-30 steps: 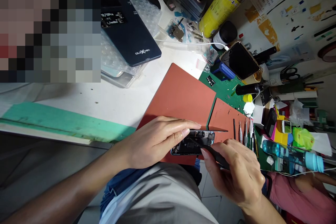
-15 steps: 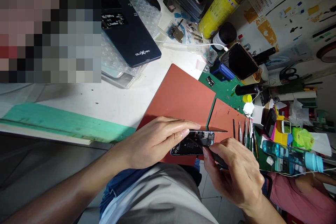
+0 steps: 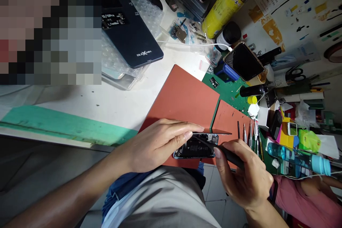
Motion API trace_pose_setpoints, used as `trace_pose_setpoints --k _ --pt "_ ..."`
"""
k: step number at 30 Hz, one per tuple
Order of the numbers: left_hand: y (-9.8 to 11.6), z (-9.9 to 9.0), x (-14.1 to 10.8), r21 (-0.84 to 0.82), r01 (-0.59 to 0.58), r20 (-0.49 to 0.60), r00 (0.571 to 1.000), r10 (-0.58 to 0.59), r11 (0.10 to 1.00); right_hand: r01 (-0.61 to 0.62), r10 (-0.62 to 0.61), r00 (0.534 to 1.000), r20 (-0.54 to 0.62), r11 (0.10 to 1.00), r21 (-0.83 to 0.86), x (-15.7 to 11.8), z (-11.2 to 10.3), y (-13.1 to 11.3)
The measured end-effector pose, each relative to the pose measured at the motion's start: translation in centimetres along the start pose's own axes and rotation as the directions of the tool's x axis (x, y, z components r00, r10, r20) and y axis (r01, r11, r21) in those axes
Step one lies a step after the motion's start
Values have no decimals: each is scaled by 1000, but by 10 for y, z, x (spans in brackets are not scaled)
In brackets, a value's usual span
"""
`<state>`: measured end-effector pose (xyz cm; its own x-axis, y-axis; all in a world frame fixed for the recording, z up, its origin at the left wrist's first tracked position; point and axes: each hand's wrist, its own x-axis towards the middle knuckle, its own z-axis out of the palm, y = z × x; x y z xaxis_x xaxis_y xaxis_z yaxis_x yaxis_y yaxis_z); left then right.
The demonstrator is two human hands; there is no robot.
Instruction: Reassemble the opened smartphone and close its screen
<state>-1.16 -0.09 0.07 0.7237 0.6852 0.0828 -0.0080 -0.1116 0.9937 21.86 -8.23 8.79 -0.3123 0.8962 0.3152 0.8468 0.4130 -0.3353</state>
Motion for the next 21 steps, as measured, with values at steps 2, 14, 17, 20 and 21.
trace_pose_setpoints --k 2,14,17,20,21 --pt "0 0 0 -5 0 1 1000 0 1000 2 -2 1000 3 1000 -12 1 2 0" --pt "0 0 0 17 -8 -5 1000 8 1000 3 -3 1000 1 999 -36 1 3 0" --pt "0 0 0 21 -8 -3 1000 8 1000 10 -10 1000 2 998 -68 1 2 0" --pt "0 0 0 24 -4 -1 1000 4 1000 18 -18 1000 8 997 -76 0 1 -1" --pt "0 0 0 23 -7 -2 1000 7 1000 20 -19 1000 13 997 -71 0 1 0"
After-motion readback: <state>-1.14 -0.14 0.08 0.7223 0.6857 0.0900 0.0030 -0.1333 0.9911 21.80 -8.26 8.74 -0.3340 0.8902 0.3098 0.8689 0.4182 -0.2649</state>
